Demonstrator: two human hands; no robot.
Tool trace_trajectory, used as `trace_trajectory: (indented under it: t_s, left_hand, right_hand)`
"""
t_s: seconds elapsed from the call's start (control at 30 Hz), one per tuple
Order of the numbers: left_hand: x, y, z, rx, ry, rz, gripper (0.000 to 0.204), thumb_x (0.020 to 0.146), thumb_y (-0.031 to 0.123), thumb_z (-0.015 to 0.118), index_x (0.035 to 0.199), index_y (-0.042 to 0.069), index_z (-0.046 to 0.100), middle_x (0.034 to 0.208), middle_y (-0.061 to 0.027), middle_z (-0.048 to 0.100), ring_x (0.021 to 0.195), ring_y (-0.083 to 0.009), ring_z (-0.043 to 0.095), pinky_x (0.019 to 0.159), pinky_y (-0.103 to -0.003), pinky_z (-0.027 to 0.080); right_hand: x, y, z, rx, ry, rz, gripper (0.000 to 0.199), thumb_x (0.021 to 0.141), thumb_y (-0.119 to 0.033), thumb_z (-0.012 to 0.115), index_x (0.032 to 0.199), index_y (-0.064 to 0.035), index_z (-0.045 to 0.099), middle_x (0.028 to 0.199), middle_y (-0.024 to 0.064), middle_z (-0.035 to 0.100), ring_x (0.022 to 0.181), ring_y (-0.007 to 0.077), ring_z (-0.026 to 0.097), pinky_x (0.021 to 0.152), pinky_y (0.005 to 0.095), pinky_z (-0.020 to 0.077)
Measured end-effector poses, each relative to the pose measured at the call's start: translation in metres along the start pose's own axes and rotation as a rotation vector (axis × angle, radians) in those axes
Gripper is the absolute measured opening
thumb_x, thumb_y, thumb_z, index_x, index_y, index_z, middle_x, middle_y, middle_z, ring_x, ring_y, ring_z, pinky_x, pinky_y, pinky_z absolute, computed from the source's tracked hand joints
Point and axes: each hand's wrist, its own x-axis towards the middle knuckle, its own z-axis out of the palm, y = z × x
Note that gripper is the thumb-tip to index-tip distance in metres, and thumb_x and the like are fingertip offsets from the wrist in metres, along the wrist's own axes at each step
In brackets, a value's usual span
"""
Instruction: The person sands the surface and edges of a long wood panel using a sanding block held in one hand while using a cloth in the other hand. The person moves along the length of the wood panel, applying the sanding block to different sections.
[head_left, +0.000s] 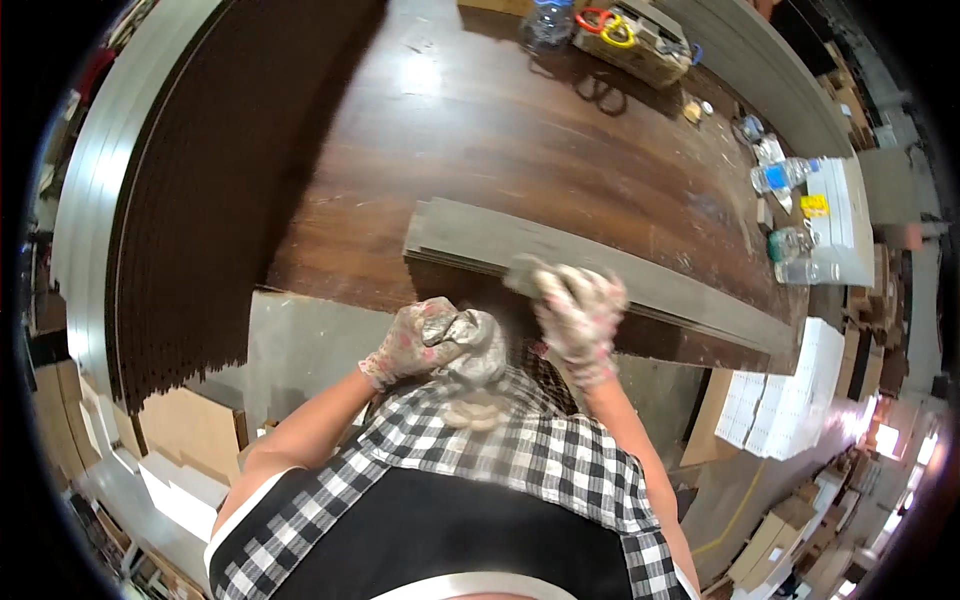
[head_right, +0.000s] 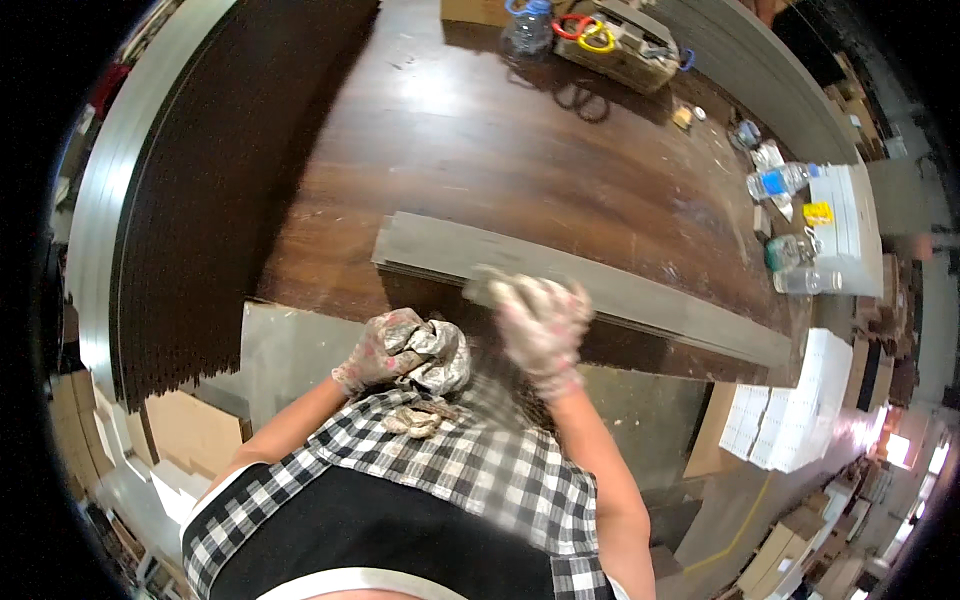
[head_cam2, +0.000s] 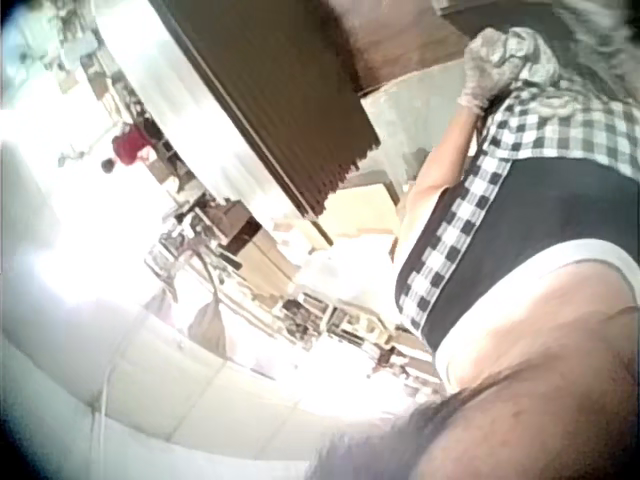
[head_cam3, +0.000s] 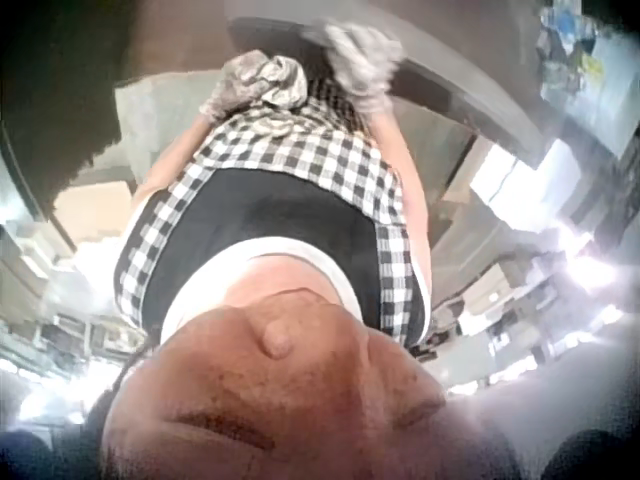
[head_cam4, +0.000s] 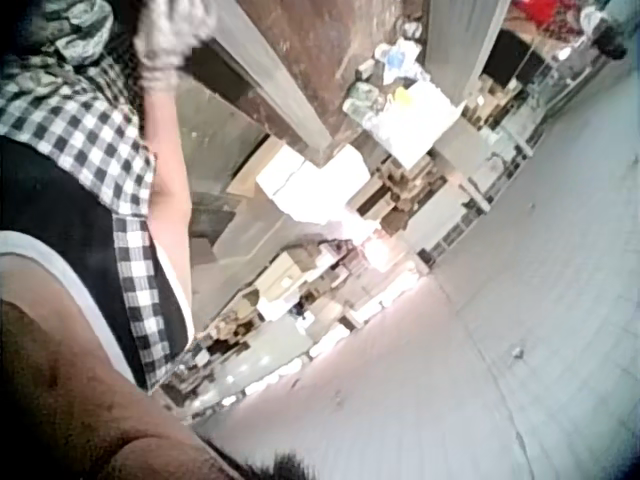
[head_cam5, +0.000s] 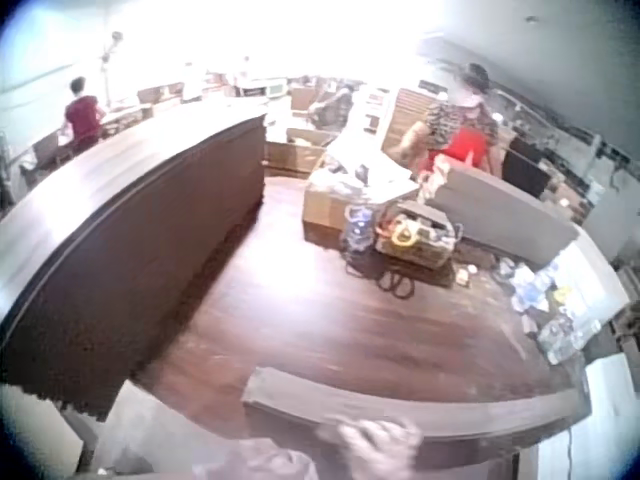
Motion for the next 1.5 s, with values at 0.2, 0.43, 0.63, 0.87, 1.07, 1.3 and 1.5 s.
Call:
trace_trajectory:
  t_s: [0.2, 0.43, 0.63, 0.87, 1.07, 1.3, 1.5]
  left_hand:
    - [0.023, 0.005, 0.013, 0.039, -0.135, 0.113, 0.027, 0.077, 0.019, 0.082, 0.091, 0.003, 0.066, 0.087, -0.0122, 0.067, 0.078, -0.0275, 0.067, 0.071, -0.037, 0.054]
    - [0.04, 0.03, 0.032, 0.083, -0.312, 0.15, 0.028, 0.074, 0.015, 0.077, 0.094, 0.002, 0.063, 0.086, -0.0112, 0.063, 0.078, -0.0266, 0.063, 0.072, -0.036, 0.051]
    - [0.044, 0.039, 0.056, 0.084, -0.246, 0.202, 0.023, 0.073, 0.016, 0.082, 0.084, 0.004, 0.066, 0.08, -0.0097, 0.065, 0.069, -0.0252, 0.063, 0.063, -0.036, 0.051]
    - [0.068, 0.095, 0.115, 0.065, -0.255, 0.144, 0.024, 0.073, 0.013, 0.084, 0.084, 0.004, 0.066, 0.081, -0.0091, 0.066, 0.07, -0.0215, 0.065, 0.065, -0.033, 0.053]
    - [0.076, 0.122, 0.17, 0.083, -0.28, 0.168, 0.026, 0.075, 0.012, 0.084, 0.092, 0.002, 0.066, 0.088, -0.0085, 0.066, 0.077, -0.0177, 0.064, 0.07, -0.031, 0.052]
    - [0.092, 0.137, 0.229, -0.045, -0.214, 0.03, 0.036, 0.081, 0.01, 0.08, 0.112, -0.001, 0.066, 0.104, -0.009, 0.068, 0.094, -0.0157, 0.064, 0.084, -0.031, 0.053]
    - [0.117, 0.187, 0.249, -0.282, 0.127, -0.15, 0.038, 0.1, 0.015, 0.061, 0.135, 0.0, 0.057, 0.125, -0.0119, 0.065, 0.113, -0.0202, 0.062, 0.099, -0.034, 0.05]
  right_hand:
    - [-0.048, 0.019, -0.05, -0.077, 0.126, 0.314, 0.045, 0.079, -0.027, 0.077, 0.122, -0.0183, 0.069, 0.119, 0.004, 0.064, 0.112, 0.0279, 0.056, 0.108, 0.0496, 0.0356]
    - [-0.031, 0.012, -0.02, -0.122, 0.074, 0.244, 0.05, 0.074, -0.034, 0.079, 0.123, -0.0254, 0.069, 0.12, 0.0006, 0.064, 0.115, 0.0256, 0.055, 0.114, 0.0516, 0.0278]
    - [-0.15, 0.133, -0.125, -0.508, 0.294, 0.885, 0.042, 0.083, -0.015, 0.076, 0.123, -0.0103, 0.067, 0.115, 0.0121, 0.068, 0.109, 0.031, 0.058, 0.097, 0.0447, 0.0453]
    - [-0.091, 0.076, -0.089, -0.278, 0.176, 0.388, 0.04, 0.08, -0.04, 0.076, 0.11, -0.0151, 0.068, 0.112, 0.0066, 0.064, 0.11, 0.0277, 0.057, 0.107, 0.0493, 0.0382]
    - [-0.176, 0.199, -0.173, -0.397, 0.2, 0.656, 0.05, 0.079, -0.024, 0.078, 0.126, -0.0137, 0.066, 0.117, 0.0057, 0.065, 0.11, 0.026, 0.055, 0.102, 0.0456, 0.0384]
    - [-0.3, 0.38, -0.261, -0.511, 0.423, 1.088, 0.047, 0.092, -0.022, 0.069, 0.136, -0.0084, 0.058, 0.129, 0.0171, 0.062, 0.123, 0.034, 0.054, 0.107, 0.0465, 0.0416]
    - [-0.157, 0.247, -0.241, 0.286, 0.623, 0.654, 0.058, 0.106, -0.031, 0.046, 0.153, -0.0001, 0.031, 0.157, 0.0164, 0.037, 0.142, 0.0307, 0.04, 0.116, 0.0434, 0.0347]
